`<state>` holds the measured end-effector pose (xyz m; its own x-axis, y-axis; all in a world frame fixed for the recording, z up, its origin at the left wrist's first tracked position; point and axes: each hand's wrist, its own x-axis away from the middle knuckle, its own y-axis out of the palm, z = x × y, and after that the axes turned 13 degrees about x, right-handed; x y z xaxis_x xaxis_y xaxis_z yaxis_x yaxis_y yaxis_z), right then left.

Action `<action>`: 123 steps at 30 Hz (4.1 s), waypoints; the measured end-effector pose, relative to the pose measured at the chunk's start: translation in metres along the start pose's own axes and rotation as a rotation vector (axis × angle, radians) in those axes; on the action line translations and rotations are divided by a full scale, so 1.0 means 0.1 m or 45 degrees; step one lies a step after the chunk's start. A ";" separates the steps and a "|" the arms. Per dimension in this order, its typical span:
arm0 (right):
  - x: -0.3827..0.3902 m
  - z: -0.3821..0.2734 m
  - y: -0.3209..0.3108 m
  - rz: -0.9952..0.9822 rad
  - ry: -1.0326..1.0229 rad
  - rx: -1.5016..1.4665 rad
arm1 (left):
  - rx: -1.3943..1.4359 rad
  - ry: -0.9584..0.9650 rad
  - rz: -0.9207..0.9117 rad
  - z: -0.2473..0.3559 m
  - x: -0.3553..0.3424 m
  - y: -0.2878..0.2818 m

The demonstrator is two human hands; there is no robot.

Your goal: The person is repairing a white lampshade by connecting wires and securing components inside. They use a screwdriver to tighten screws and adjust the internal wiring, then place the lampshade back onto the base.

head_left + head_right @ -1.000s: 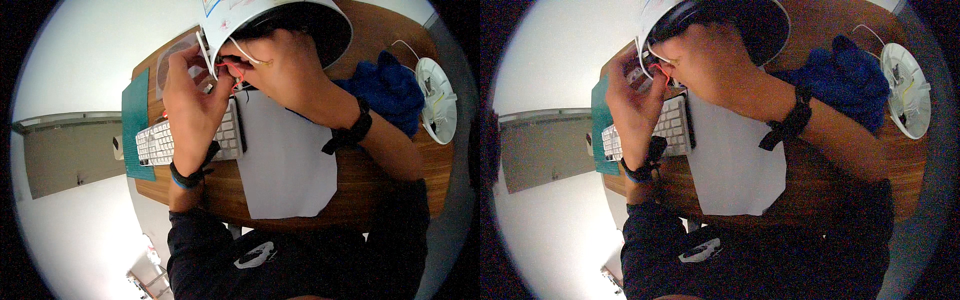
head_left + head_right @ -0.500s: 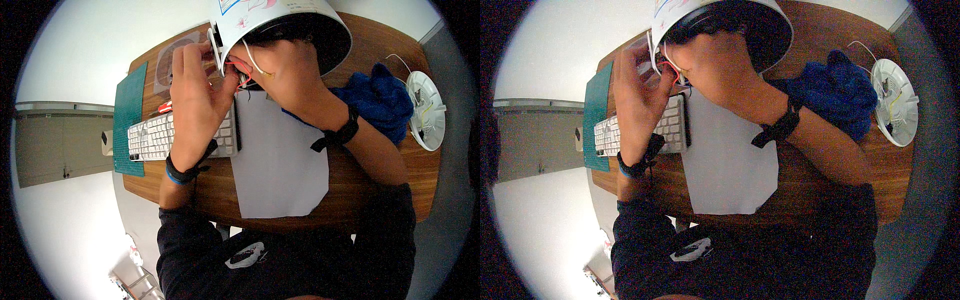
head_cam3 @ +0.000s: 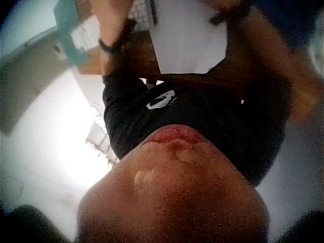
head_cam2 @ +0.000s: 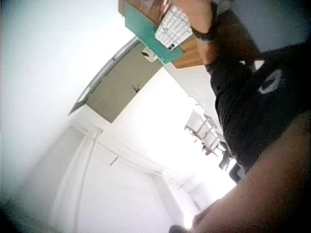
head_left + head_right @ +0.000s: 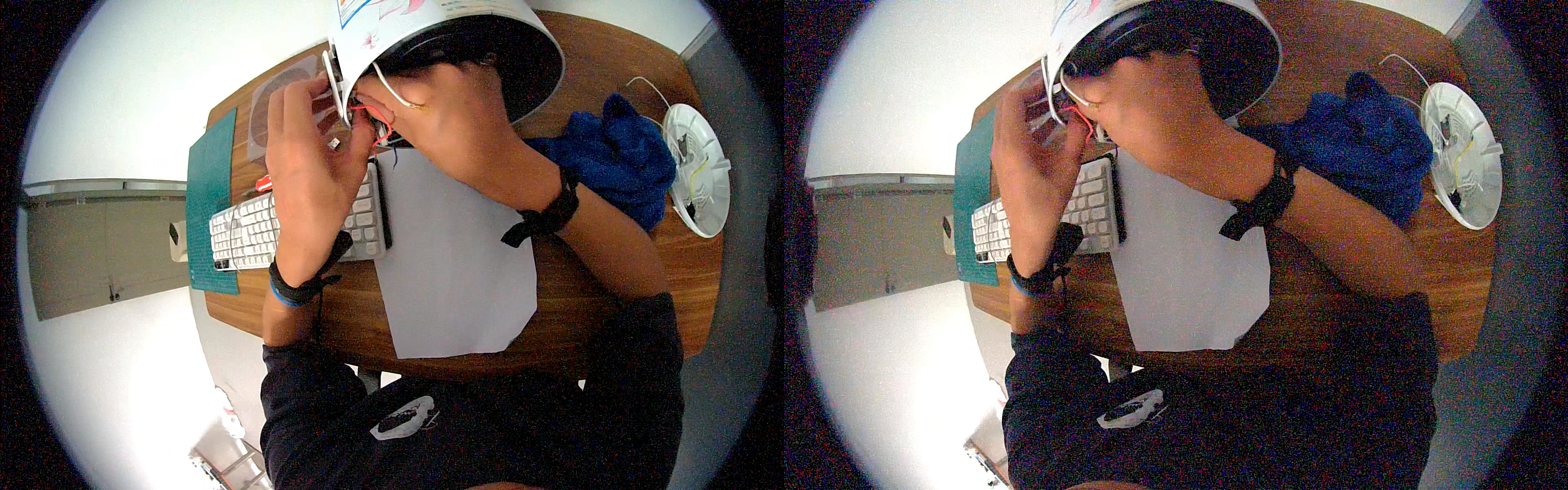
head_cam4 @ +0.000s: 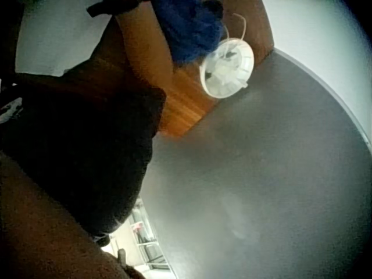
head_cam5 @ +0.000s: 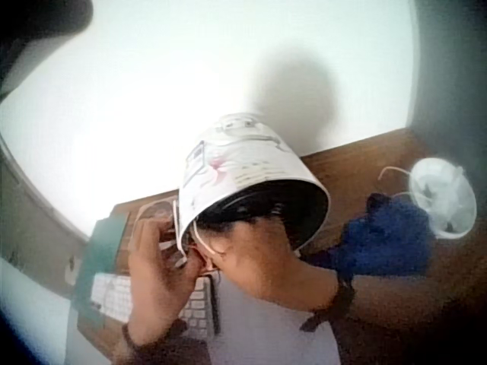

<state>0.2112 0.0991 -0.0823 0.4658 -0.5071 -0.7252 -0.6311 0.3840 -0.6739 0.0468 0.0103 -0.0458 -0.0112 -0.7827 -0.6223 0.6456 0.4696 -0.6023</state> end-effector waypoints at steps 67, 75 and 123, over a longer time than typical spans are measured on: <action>-0.06 -0.04 -0.02 0.035 0.073 -0.062 | -0.028 0.053 0.052 -0.06 0.00 0.03; -0.05 -0.05 -0.02 0.052 0.039 -0.010 | -0.076 0.055 0.037 -0.03 0.00 0.02; -0.04 -0.05 -0.05 0.057 -0.084 0.115 | -0.122 0.076 0.003 -0.02 0.00 0.02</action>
<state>0.2090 0.0955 -0.0752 0.4798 -0.4371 -0.7608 -0.5951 0.4751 -0.6482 0.0467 0.0122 -0.0480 -0.0572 -0.7573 -0.6505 0.5695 0.5104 -0.6443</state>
